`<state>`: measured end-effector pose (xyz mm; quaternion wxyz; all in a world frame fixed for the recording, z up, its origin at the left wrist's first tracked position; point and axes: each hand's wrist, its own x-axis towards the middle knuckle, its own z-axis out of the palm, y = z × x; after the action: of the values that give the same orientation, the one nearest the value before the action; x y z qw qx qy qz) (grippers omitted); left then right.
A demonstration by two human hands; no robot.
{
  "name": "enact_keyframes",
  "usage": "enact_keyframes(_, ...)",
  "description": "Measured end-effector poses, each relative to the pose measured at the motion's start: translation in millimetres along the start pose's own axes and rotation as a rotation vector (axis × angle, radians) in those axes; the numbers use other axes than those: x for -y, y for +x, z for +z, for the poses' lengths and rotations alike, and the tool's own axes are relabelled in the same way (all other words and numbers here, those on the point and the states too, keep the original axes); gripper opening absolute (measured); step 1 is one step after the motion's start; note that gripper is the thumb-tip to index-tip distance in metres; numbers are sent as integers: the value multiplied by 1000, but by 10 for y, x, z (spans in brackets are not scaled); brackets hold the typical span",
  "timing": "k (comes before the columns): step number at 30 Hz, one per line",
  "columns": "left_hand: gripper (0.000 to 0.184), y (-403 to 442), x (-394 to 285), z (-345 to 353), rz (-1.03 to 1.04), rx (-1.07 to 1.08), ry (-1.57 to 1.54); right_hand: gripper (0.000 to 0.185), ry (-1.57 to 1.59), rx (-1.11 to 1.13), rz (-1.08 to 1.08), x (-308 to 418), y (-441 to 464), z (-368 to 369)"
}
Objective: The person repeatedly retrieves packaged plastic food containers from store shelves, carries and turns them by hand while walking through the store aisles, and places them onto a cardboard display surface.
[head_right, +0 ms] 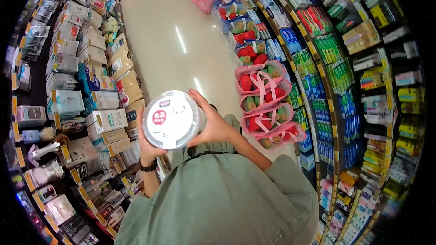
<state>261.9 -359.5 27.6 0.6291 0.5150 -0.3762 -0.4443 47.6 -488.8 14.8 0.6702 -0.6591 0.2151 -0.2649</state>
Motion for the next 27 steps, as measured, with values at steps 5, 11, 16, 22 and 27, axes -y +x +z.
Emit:
enact_keyframes(5, 146, 899, -78, -302, -83, -14, -82, 137, 18, 60, 61, 23, 1000, -180)
enact_keyframes(11, 140, 2185, 271, -841, -162, 41, -60, 128, 41, 28, 171, -324, 2128, -422)
enact_keyframes(16, 133, 3481, 416, -1485, -174, 52, -58, 120, 2, 48, 256, -410, 3412, -675)
enact_keyframes(22, 128, 5082, 346, -1898, -163, 7, -168, 117, -54, 30, 241, -348, 4999, -1183)
enact_keyframes(27, 124, 6062, 216, -2075, -100, 40, -28, 116, -9, 17, 232, -323, 6000, -1446)
